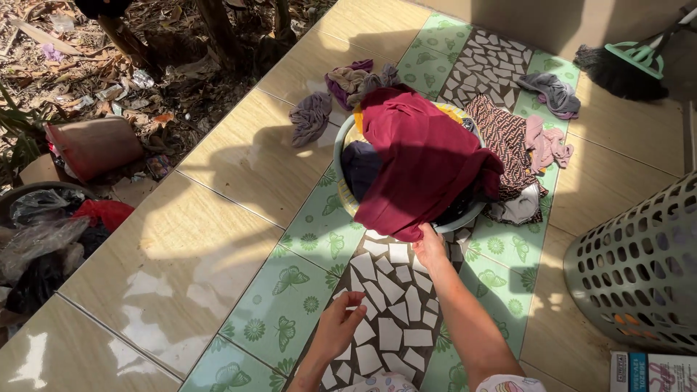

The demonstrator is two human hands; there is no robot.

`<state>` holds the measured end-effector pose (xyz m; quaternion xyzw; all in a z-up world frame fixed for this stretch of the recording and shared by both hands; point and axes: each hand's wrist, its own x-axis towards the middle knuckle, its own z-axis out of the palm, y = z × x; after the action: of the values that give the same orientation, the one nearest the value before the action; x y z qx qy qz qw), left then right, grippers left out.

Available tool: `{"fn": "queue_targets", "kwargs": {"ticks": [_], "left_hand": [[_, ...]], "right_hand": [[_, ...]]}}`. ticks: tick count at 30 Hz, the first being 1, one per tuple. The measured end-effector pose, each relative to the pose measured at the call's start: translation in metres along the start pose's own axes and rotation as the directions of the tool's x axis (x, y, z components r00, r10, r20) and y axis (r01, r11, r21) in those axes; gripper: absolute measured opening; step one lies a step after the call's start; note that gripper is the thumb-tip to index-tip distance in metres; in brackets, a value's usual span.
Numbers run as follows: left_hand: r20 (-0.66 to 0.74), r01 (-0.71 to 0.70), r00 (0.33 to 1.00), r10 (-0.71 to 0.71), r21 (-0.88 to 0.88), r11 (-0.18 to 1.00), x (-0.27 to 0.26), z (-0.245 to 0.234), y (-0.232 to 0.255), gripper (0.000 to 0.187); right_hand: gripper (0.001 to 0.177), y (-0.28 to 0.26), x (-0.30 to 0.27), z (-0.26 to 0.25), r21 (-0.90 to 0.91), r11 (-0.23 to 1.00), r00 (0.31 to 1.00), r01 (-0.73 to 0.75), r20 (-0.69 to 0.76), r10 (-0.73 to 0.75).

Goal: Hang various pieces of laundry on hangers outdoors.

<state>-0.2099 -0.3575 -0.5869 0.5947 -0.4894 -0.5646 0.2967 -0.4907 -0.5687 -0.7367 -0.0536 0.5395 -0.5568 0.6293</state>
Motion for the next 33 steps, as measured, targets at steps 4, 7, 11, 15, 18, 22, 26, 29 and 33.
{"fn": "queue_targets", "kwargs": {"ticks": [4, 7, 11, 15, 18, 22, 26, 29, 33], "left_hand": [[-0.002, -0.035, 0.999, 0.035, -0.001, 0.999, -0.009, 0.005, 0.014, 0.040], [-0.031, -0.143, 0.989, 0.143, 0.013, 0.990, -0.013, 0.007, 0.017, 0.039], [-0.038, -0.136, 0.989, 0.142, 0.133, 0.982, -0.026, 0.004, 0.008, 0.041], [-0.022, -0.118, 0.992, 0.124, 0.186, 0.976, -0.036, -0.001, -0.004, 0.041], [-0.002, -0.068, 0.998, 0.070, 0.229, 0.971, -0.033, -0.003, -0.014, 0.041], [-0.008, -0.048, 0.999, 0.051, 0.224, 0.973, -0.025, 0.005, -0.034, 0.040], [-0.056, -0.089, 0.993, 0.103, 0.211, 0.973, -0.019, 0.016, -0.041, 0.042], [-0.084, -0.052, 0.994, 0.075, 0.245, 0.968, -0.026, 0.012, -0.019, 0.042], [-0.256, -0.197, 0.924, 0.285, 0.320, 0.927, -0.019, 0.019, -0.016, 0.061]], "right_hand": [[0.016, -0.016, -0.100, -0.031, -0.061, 0.993, 0.992, -0.103, 0.063, 0.107], [0.017, -0.005, -0.111, -0.084, -0.346, 0.934, 0.976, -0.093, 0.153, 0.154], [0.022, 0.004, -0.141, -0.124, -0.538, 0.809, 0.959, -0.239, 0.000, 0.283], [0.025, 0.009, -0.141, -0.150, -0.723, 0.667, 0.983, -0.183, -0.145, 0.113], [0.045, -0.022, -0.182, -0.129, -1.000, -0.029, 0.999, -0.005, -0.006, 0.053], [0.070, -0.036, -0.245, -0.054, -0.941, -0.317, 0.989, 0.118, 0.083, 0.121], [0.052, -0.052, -0.234, -0.042, -0.989, -0.089, 0.993, 0.120, 0.119, 0.025], [0.031, -0.076, -0.243, -0.036, -0.948, 0.203, 0.970, 0.244, 0.237, -0.059], [0.032, -0.088, -0.263, -0.052, -0.945, 0.220, 0.958, 0.241, 0.196, -0.209]]}}
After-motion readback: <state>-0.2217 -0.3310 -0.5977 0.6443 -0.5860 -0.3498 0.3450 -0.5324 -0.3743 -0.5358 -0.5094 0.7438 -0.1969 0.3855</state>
